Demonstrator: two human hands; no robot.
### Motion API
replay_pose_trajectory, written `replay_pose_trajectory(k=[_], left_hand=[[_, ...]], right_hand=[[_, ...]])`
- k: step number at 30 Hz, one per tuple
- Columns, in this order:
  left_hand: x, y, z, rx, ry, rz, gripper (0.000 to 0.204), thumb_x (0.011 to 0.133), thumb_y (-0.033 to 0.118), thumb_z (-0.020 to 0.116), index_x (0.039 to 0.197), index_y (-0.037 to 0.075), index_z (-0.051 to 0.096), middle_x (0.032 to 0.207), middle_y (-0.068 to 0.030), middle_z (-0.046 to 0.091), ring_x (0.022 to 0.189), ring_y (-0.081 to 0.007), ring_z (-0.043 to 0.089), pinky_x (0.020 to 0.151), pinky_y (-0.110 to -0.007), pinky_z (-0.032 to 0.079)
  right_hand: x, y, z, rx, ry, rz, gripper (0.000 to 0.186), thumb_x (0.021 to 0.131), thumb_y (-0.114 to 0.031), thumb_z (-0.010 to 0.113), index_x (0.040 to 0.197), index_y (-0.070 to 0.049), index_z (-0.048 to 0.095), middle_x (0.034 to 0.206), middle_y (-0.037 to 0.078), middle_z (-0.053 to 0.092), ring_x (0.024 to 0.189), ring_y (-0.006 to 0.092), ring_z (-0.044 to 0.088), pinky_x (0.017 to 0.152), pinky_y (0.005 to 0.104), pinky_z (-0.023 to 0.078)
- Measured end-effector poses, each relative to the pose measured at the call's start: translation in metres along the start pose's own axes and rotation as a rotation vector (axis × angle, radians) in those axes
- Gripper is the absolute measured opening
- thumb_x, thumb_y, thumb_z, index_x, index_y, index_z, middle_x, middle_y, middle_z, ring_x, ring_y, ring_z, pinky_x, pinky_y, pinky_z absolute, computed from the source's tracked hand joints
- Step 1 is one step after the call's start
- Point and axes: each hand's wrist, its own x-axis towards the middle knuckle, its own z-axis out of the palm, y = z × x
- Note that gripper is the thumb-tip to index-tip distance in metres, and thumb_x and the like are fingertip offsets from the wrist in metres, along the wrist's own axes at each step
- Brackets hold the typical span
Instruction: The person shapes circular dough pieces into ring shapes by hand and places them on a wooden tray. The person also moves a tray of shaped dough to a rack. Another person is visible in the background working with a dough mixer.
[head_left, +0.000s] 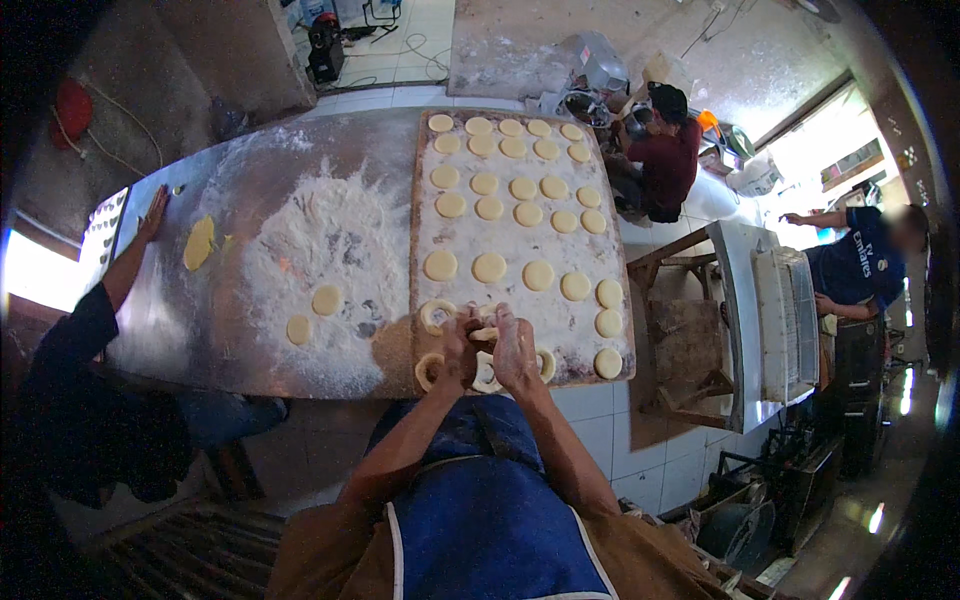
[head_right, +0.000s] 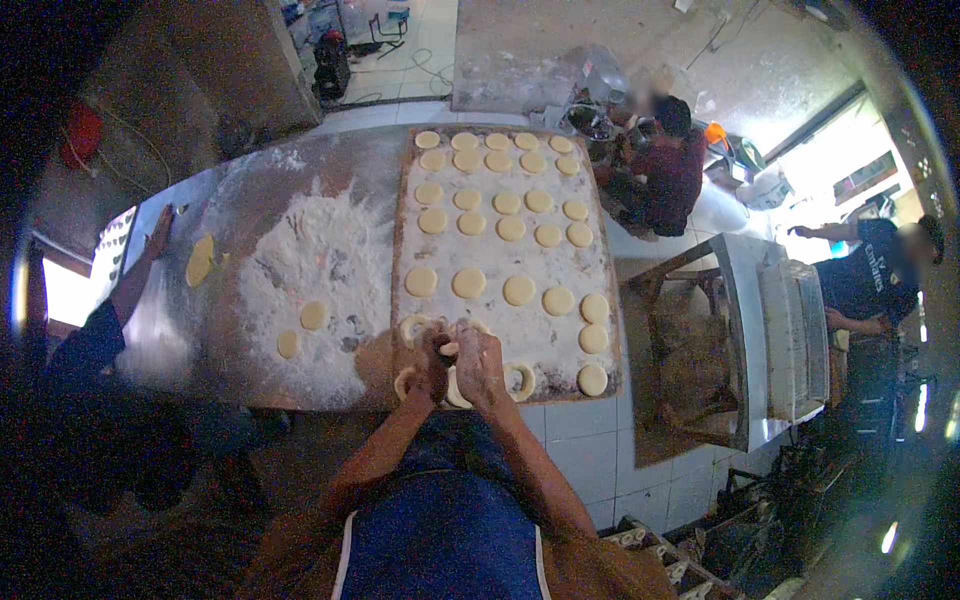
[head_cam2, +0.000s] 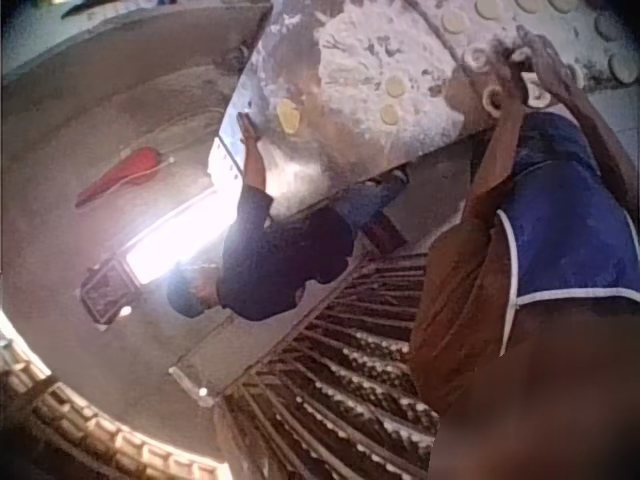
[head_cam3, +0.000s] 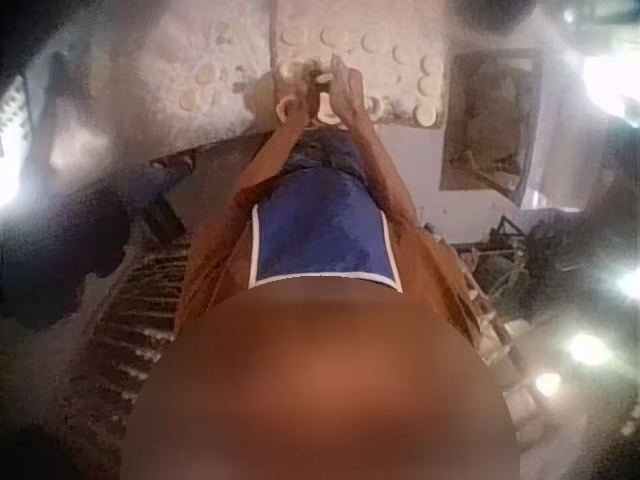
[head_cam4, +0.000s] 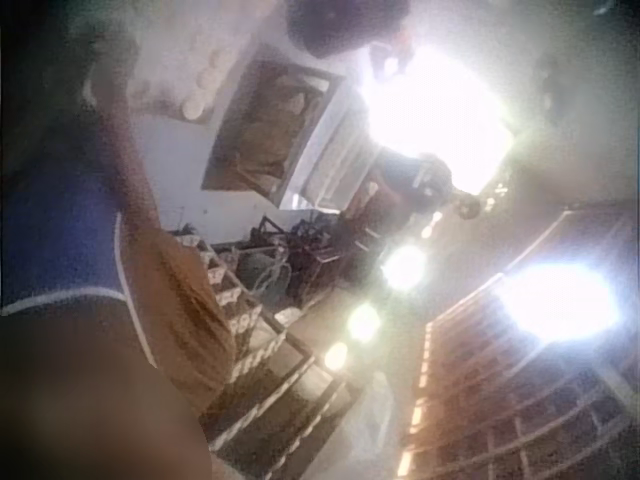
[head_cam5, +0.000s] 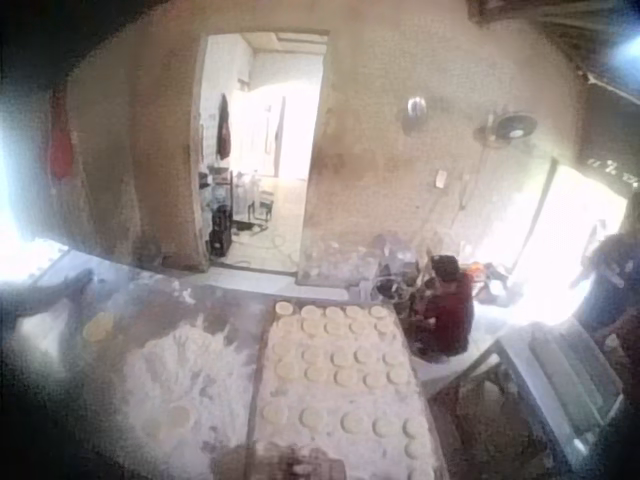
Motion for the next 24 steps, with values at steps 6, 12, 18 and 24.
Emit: replay_pose_trajectory(k=[6, 12, 18, 24], left_hand=[[0.003, -0.023, 0.006, 0.662, -0.02, 0.439, 0.032, 0.097, 0.035, 0.04, 0.088, 0.008, 0.055, 0.074, -0.0062, 0.057, 0.066, -0.0233, 0.06, 0.06, -0.038, 0.05], [0.002, -0.044, 0.01, 0.875, -0.066, 0.572, 0.028, 0.095, 0.033, 0.043, 0.09, 0.007, 0.054, 0.075, -0.0113, 0.059, 0.067, -0.0254, 0.059, 0.064, -0.036, 0.05], [0.007, -0.06, 0.023, 0.166, -0.08, 0.31, 0.025, 0.095, 0.028, 0.043, 0.097, 0.005, 0.051, 0.079, -0.0103, 0.054, 0.072, -0.0224, 0.056, 0.07, -0.033, 0.049], [0.02, -0.047, 0.036, 0.321, -0.176, 0.252, 0.031, 0.095, 0.025, 0.039, 0.08, 0.001, 0.051, 0.064, -0.0096, 0.051, 0.055, -0.0256, 0.047, 0.054, -0.038, 0.037]], right_hand=[[0.0, 0.019, -0.028, -0.003, -0.158, 0.283, 0.055, 0.1, -0.042, 0.039, 0.08, 0.005, 0.06, 0.072, 0.008, 0.06, 0.063, 0.013, 0.053, 0.058, 0.0297, 0.045], [-0.01, 0.015, -0.052, -0.22, -0.131, 0.177, 0.055, 0.099, -0.04, 0.04, 0.07, 0.002, 0.059, 0.061, 0.006, 0.056, 0.058, 0.0109, 0.047, 0.052, 0.0305, 0.038], [-0.022, 0.01, -0.069, -0.07, 0.004, -0.122, 0.055, 0.099, -0.042, 0.038, 0.072, 0.0, 0.059, 0.059, 0.006, 0.053, 0.059, 0.0133, 0.048, 0.055, 0.0361, 0.038], [-0.007, 0.016, -0.097, -0.07, -0.052, -0.179, 0.037, 0.092, -0.032, 0.05, 0.076, 0.0, 0.059, 0.071, 0.008, 0.059, 0.067, 0.0136, 0.051, 0.063, 0.0323, 0.042]])
